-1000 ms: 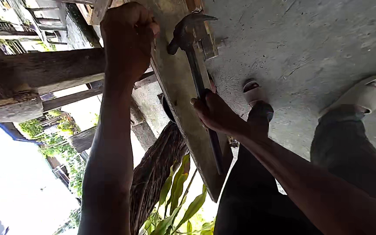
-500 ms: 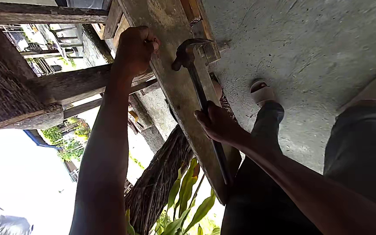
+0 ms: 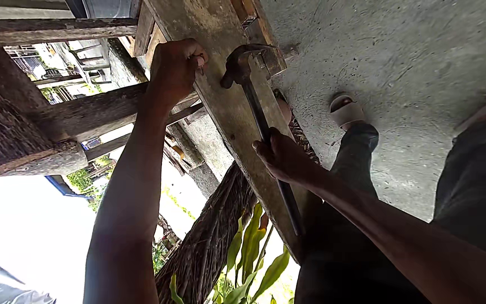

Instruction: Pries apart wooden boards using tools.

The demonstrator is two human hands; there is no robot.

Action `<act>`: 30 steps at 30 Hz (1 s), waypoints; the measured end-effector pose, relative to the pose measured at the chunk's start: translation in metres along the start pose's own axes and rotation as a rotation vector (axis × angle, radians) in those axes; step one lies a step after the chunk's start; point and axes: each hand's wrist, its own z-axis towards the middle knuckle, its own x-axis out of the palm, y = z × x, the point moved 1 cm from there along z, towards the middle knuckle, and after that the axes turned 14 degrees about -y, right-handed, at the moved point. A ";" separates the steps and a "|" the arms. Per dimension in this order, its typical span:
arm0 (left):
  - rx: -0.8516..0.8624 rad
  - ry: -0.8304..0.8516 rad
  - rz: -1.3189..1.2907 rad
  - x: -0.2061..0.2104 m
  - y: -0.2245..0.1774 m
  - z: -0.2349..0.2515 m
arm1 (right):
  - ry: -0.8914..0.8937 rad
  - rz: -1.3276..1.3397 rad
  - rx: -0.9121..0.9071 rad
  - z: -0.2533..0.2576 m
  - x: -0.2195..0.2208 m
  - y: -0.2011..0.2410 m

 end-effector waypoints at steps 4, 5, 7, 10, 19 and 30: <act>-0.008 -0.001 -0.007 0.003 0.001 0.001 | -0.004 0.004 0.006 0.001 0.001 -0.001; -0.006 -0.001 -0.003 0.003 0.001 0.001 | -0.004 0.002 0.009 0.001 0.001 0.000; -0.009 0.015 0.015 0.002 -0.001 0.001 | -0.005 -0.001 0.004 0.001 0.001 -0.001; -0.004 0.044 0.045 0.003 -0.002 0.001 | -0.039 -0.013 -0.037 -0.001 -0.004 -0.002; 0.029 0.109 0.150 0.008 -0.006 0.002 | -0.284 0.266 -0.276 -0.030 -0.006 0.002; 0.027 0.095 0.166 0.006 -0.006 0.001 | -0.174 0.258 -0.179 -0.018 -0.009 0.027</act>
